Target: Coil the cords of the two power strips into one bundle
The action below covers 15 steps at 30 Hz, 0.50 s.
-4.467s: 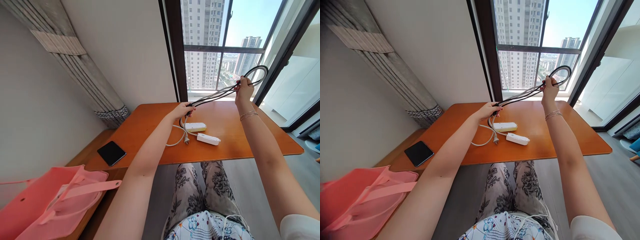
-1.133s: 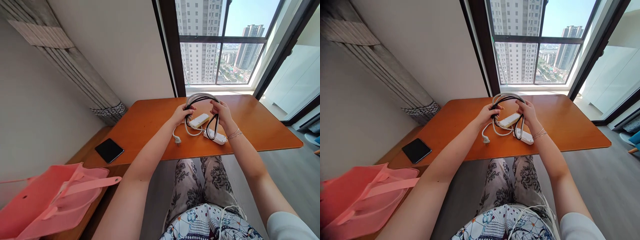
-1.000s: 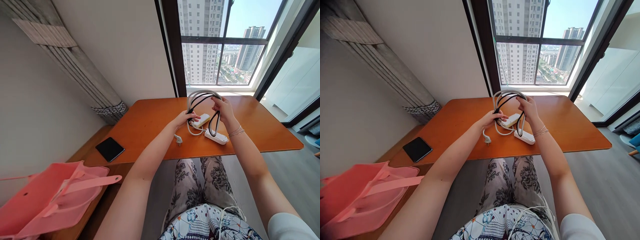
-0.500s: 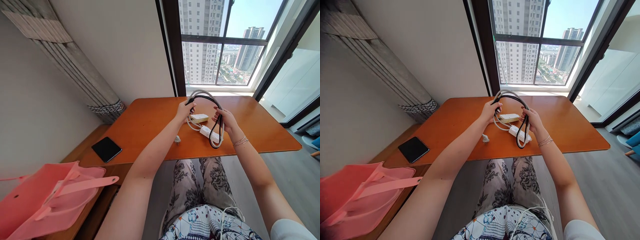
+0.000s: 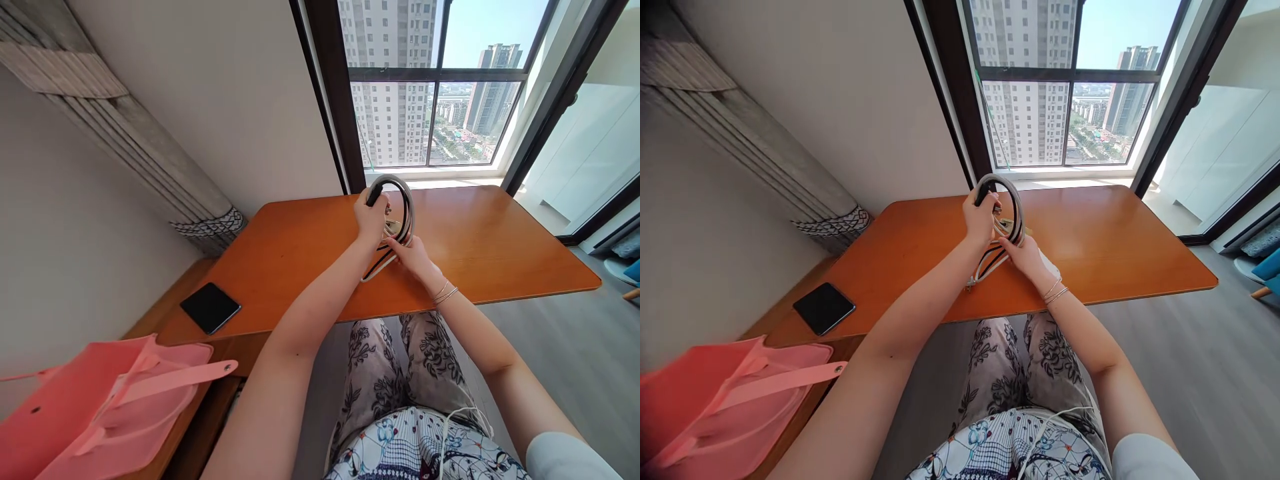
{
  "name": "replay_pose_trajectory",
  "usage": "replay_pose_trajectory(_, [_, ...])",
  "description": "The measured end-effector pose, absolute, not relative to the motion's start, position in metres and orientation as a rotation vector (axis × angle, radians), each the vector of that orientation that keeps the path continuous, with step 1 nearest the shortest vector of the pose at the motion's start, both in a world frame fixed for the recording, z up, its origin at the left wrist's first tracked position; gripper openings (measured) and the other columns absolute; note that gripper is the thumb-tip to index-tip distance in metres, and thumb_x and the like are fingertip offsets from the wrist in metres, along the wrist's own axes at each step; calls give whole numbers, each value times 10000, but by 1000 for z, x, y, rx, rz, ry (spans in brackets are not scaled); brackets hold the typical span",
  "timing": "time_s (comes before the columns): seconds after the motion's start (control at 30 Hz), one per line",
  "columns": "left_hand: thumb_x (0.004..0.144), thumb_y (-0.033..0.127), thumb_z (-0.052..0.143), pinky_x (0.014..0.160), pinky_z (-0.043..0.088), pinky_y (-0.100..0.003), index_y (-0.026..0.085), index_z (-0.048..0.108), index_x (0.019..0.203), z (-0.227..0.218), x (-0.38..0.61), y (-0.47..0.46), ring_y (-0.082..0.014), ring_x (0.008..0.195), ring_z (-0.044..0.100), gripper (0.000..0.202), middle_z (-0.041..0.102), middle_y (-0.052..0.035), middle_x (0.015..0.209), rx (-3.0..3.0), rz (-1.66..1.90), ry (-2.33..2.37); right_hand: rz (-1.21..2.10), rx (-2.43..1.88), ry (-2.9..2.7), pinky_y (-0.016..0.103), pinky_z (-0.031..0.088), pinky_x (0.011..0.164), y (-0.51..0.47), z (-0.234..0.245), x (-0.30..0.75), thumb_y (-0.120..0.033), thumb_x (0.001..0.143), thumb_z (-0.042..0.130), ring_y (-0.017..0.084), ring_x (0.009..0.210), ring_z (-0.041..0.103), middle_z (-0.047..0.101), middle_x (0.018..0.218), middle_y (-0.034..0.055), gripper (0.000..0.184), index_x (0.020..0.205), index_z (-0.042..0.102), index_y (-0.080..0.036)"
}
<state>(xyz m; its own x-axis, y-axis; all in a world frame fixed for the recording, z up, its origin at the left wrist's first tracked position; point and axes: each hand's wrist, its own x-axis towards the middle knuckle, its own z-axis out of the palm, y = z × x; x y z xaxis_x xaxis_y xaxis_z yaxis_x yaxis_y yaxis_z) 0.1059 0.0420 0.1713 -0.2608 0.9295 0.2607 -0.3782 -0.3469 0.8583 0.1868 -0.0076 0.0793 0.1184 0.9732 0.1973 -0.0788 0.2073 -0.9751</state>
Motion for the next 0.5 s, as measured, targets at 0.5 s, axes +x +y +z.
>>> replay_pose_trajectory(0.5, [808,177,720,568,445,-197,190,555,686,153,115,-6,-83,561,535,206,556,54,621,694,1674,987,612,-1068,-793,306,581,759,30,46,154,-655,986,349,202,863,710,695,995,112,550,1114,608,-187])
